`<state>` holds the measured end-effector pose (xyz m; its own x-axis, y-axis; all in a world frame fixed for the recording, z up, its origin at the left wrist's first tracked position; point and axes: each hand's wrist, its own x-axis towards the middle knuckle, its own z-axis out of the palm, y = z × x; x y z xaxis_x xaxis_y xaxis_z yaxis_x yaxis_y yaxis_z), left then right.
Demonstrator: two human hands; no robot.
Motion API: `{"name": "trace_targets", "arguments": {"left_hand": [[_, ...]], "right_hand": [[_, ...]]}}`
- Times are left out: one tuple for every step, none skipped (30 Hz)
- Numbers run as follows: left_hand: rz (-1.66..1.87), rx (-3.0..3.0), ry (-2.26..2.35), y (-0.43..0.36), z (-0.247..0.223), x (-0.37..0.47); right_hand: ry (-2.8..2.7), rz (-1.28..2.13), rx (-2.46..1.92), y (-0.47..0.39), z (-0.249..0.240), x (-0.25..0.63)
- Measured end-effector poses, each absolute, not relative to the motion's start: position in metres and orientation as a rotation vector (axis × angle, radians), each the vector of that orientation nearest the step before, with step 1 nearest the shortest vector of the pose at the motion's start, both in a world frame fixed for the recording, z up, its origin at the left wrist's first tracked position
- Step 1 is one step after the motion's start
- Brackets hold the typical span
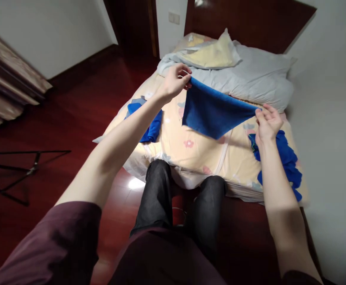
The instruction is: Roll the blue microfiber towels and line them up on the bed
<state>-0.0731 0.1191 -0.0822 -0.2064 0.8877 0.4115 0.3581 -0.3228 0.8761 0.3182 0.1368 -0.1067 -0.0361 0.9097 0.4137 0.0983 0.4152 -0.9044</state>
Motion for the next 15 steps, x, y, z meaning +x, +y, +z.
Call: {"name": "trace_targets", "arguments": {"left_hand": [[1.588, 1.664, 1.477, 0.115, -0.089, -0.077], [1.612, 1.717, 1.496, 0.107, -0.101, -0.081], [1.618, 1.761, 1.519, 0.097, -0.118, -0.085], [1.609, 1.794, 1.543, 0.083, -0.140, -0.088], [1.581, 1.811, 1.568, 0.067, -0.165, -0.090], [1.521, 1.809, 1.594, 0.049, -0.194, -0.091], [1.435, 1.777, 1.621, 0.030, -0.225, -0.090], [1.335, 1.717, 1.649, 0.012, -0.256, -0.089], [1.234, 1.634, 1.676, -0.005, -0.286, -0.086], [1.137, 1.532, 1.697, -0.021, -0.313, -0.084], [1.045, 1.420, 1.693, -0.034, -0.337, -0.081], [0.983, 1.302, 1.681, -0.045, -0.356, -0.078], [0.956, 1.190, 1.671, -0.054, -0.372, -0.076], [0.959, 1.093, 1.660, -0.059, -0.383, -0.075], [0.980, 1.008, 1.651, -0.062, -0.391, -0.075]], "right_hand": [[-1.443, 0.790, -0.950, 0.137, -0.115, 0.322], [-1.414, 0.745, -0.958, 0.135, -0.127, 0.325], [-1.398, 0.719, -0.974, 0.128, -0.143, 0.328], [-1.412, 0.720, -0.999, 0.119, -0.162, 0.330], [-1.442, 0.738, -1.038, 0.107, -0.184, 0.332], [-1.487, 0.775, -1.092, 0.094, -0.207, 0.333], [-1.530, 0.826, -1.159, 0.079, -0.232, 0.333], [-1.564, 0.889, -1.233, 0.065, -0.257, 0.333], [-1.590, 0.977, -1.302, 0.052, -0.281, 0.333], [-1.599, 1.074, -1.358, 0.040, -0.304, 0.334], [-1.599, 1.185, -1.408, 0.030, -0.325, 0.334], [-1.588, 1.294, -1.456, 0.022, -0.343, 0.334], [-1.560, 1.376, -1.504, 0.017, -0.357, 0.334], [-1.516, 1.426, -1.548, 0.013, -0.368, 0.333], [-1.457, 1.443, -1.586, 0.011, -0.376, 0.333]]}}
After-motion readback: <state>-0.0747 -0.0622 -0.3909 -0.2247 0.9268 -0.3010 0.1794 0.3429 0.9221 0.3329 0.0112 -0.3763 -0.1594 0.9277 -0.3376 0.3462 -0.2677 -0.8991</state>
